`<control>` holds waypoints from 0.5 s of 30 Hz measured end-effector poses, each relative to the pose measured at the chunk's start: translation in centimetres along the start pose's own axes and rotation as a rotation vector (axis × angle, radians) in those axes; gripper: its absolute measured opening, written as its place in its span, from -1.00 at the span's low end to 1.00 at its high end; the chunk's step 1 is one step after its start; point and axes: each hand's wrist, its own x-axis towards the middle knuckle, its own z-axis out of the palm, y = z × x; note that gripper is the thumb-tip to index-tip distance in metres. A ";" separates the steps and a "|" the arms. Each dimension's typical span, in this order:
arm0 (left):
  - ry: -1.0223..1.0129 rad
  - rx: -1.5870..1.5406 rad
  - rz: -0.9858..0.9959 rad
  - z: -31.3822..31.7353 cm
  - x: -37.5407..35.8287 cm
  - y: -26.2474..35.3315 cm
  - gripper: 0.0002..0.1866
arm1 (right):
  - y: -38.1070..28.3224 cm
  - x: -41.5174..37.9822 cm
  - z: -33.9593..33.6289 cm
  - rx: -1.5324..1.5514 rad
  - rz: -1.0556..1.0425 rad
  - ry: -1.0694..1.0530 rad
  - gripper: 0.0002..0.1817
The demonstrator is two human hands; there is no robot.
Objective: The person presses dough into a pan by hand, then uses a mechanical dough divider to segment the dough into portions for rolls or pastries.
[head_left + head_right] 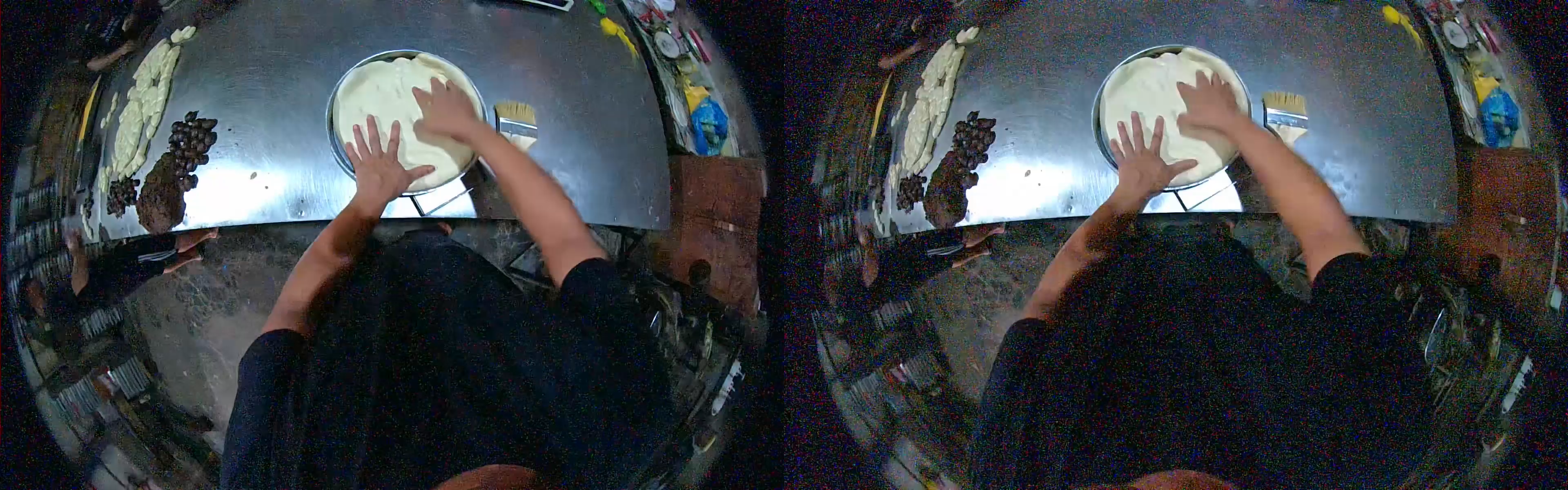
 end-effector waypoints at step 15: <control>0.150 -0.601 -0.538 -0.9 2.8 -1.6 -0.56 | 4.3 -2.5 6.6 -0.044 -0.059 0.441 -0.26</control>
